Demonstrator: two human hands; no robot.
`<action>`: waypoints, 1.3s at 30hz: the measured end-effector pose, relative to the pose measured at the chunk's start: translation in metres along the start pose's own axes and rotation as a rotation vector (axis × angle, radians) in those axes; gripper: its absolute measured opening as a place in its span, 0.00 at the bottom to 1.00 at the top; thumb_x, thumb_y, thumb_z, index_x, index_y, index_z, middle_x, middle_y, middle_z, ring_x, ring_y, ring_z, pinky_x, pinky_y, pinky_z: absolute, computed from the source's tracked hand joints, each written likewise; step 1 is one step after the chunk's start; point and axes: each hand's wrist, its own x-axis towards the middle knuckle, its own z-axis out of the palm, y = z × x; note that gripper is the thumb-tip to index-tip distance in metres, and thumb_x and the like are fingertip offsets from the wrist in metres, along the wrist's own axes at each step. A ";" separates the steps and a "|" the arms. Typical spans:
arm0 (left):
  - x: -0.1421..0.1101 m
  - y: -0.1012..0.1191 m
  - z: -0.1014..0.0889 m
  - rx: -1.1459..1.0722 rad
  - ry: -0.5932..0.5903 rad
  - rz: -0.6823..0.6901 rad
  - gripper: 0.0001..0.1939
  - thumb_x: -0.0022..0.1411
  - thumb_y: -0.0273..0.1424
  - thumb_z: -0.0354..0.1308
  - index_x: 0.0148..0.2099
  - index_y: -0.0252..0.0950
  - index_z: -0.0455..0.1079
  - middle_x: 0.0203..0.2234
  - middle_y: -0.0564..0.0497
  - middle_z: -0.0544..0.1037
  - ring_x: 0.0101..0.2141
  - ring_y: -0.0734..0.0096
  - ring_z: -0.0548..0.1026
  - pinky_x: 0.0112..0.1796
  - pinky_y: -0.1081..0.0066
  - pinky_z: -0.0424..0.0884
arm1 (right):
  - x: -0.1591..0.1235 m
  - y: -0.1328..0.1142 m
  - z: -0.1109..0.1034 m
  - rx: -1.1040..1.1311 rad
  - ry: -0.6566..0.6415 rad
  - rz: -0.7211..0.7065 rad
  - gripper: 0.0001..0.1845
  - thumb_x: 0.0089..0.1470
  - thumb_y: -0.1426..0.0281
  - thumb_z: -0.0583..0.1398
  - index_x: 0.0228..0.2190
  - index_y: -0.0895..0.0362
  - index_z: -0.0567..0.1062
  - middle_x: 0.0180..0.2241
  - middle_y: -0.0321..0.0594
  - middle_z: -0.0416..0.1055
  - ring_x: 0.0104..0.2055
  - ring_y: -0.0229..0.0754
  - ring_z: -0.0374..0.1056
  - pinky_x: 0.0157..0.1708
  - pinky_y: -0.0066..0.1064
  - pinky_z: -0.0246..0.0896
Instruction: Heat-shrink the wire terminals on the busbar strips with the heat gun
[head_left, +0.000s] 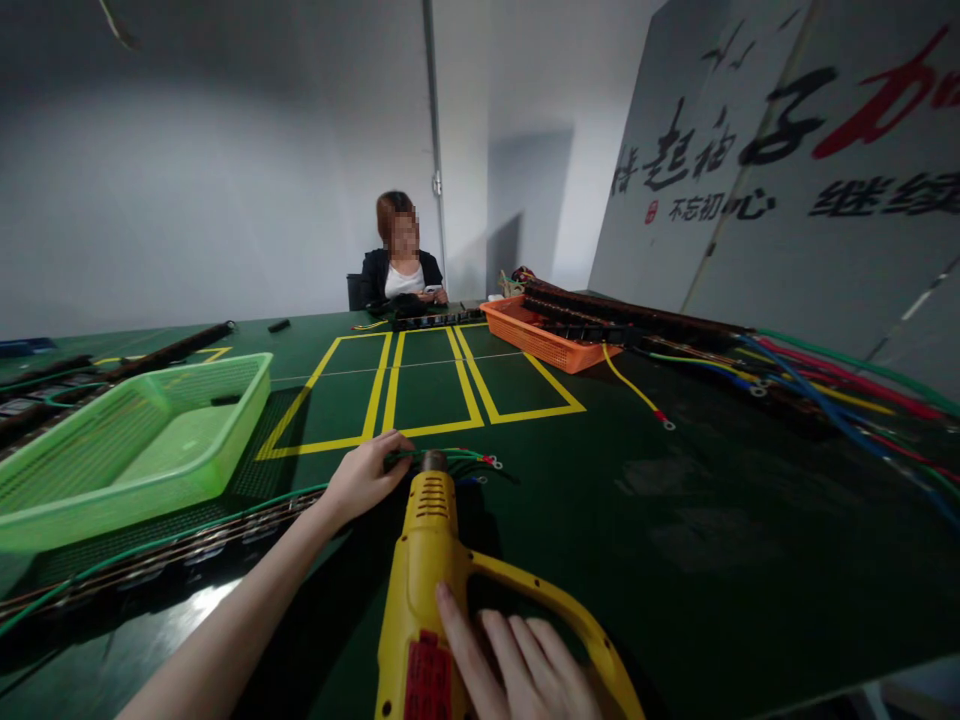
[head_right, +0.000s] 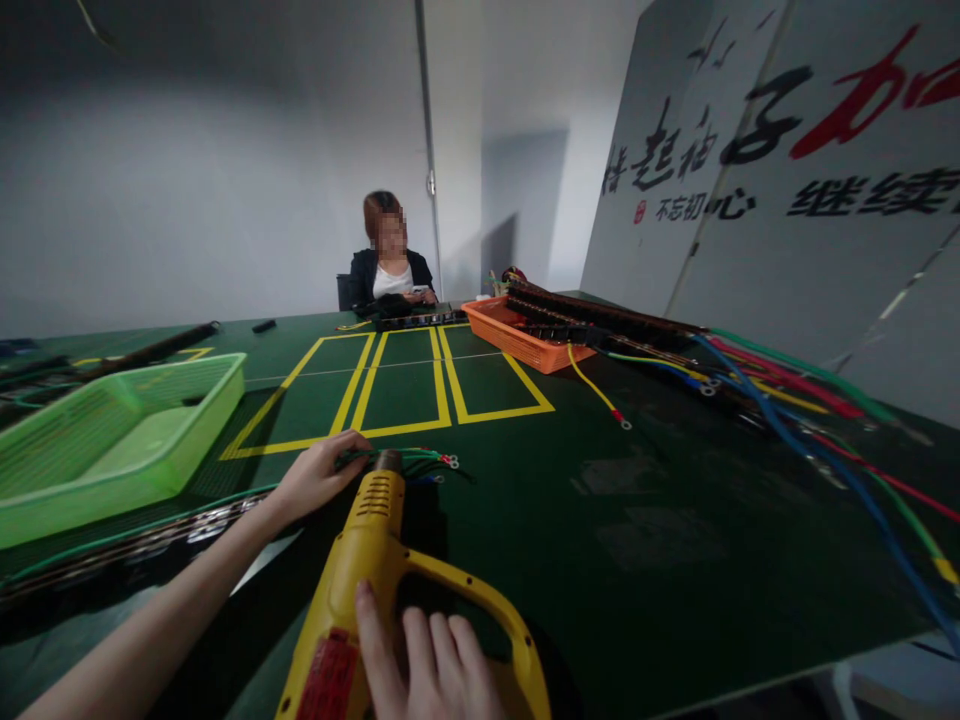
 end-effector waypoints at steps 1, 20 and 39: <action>0.000 0.000 0.000 0.003 -0.003 -0.004 0.09 0.60 0.33 0.48 0.40 0.40 0.67 0.38 0.51 0.74 0.38 0.65 0.73 0.38 0.69 0.67 | 0.000 0.003 0.000 0.006 -0.008 -0.006 0.29 0.60 0.76 0.37 0.61 0.60 0.56 0.32 0.41 0.70 0.31 0.39 0.67 0.37 0.33 0.58; -0.001 0.001 -0.002 0.010 -0.039 0.000 0.11 0.62 0.36 0.47 0.42 0.39 0.67 0.39 0.50 0.74 0.38 0.65 0.73 0.38 0.69 0.67 | -0.020 0.076 -0.027 -0.061 -0.088 0.068 0.58 0.48 0.35 0.42 0.63 0.70 0.42 0.38 0.45 0.75 0.36 0.44 0.72 0.35 0.34 0.64; -0.005 0.006 0.002 0.113 -0.023 0.036 0.13 0.65 0.38 0.43 0.46 0.39 0.63 0.44 0.49 0.72 0.39 0.66 0.74 0.39 0.67 0.69 | -0.044 0.115 -0.010 0.081 -0.297 0.288 0.67 0.34 0.32 0.55 0.64 0.59 0.42 0.49 0.51 0.69 0.46 0.56 0.69 0.44 0.48 0.64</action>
